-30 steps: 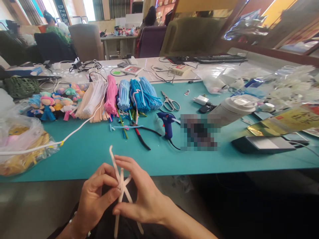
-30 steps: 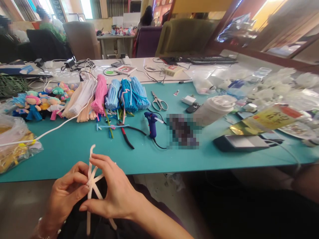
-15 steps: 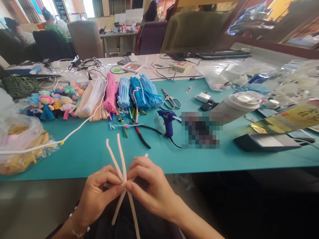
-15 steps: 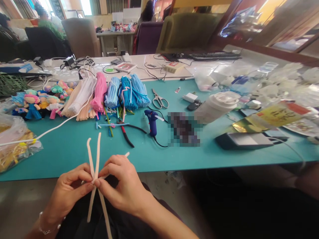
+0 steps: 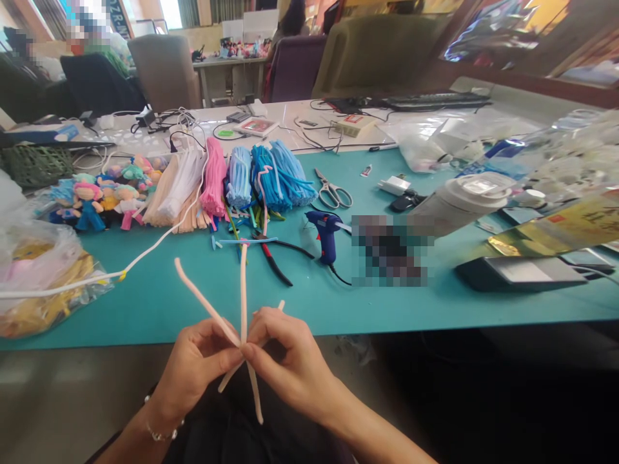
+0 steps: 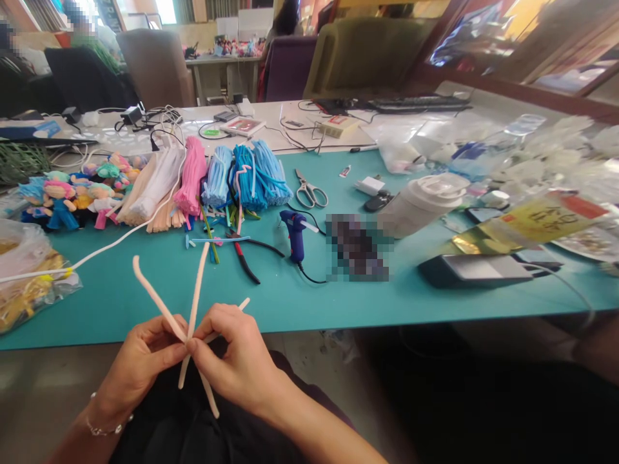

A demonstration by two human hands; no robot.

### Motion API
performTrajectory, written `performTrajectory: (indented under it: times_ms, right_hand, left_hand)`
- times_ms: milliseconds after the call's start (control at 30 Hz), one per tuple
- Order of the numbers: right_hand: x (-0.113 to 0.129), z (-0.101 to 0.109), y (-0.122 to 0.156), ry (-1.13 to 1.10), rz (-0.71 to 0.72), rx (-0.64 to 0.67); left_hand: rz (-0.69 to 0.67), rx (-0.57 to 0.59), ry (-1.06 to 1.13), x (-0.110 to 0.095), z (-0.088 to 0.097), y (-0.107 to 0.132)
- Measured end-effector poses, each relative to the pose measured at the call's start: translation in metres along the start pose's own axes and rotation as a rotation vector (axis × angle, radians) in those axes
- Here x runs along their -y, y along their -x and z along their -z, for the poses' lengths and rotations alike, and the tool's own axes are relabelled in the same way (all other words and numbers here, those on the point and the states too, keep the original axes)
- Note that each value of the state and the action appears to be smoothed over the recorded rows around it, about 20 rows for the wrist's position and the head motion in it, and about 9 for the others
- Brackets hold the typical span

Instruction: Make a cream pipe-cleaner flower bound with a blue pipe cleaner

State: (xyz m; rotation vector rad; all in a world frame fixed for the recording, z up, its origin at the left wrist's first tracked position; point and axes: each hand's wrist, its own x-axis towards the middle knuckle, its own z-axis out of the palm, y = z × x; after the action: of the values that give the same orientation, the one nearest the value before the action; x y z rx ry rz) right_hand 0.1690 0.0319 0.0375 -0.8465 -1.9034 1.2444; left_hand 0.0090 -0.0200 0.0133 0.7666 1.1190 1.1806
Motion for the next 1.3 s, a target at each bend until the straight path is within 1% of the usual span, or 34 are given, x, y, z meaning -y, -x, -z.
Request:
performTrajectory:
  times_ms: [233, 433, 600, 767, 867, 1133, 1300]
  right_hand:
    - [-0.001, -0.002, -0.003, -0.015, -0.011, -0.032]
    - [-0.007, -0.002, -0.004, 0.006, 0.009, -0.048]
    - [-0.006, -0.001, -0.005, 0.016, -0.039, -0.025]
    - [-0.005, 0.002, -0.009, -0.010, -0.169, 0.049]
    - [-0.006, 0.003, -0.010, -0.022, -0.227, 0.074]
    - [-0.008, 0.001, -0.012, 0.016, -0.255, 0.052]
    - [-0.012, 0.000, -0.012, 0.037, -0.253, 0.048]
  left_hand:
    - [-0.069, 0.040, -0.009, -0.002, -0.004, -0.005]
    - [-0.158, -0.003, -0.032, 0.004, -0.007, -0.007]
    - [-0.134, -0.009, -0.076, 0.009, -0.005, -0.007]
    - [-0.085, -0.030, -0.126, 0.009, -0.006, -0.007]
    - [-0.097, -0.034, -0.158, 0.009, -0.008, -0.007]
    - [-0.142, -0.037, -0.169, 0.010, -0.006, -0.008]
    - [-0.185, -0.052, -0.184, 0.008, -0.010, -0.008]
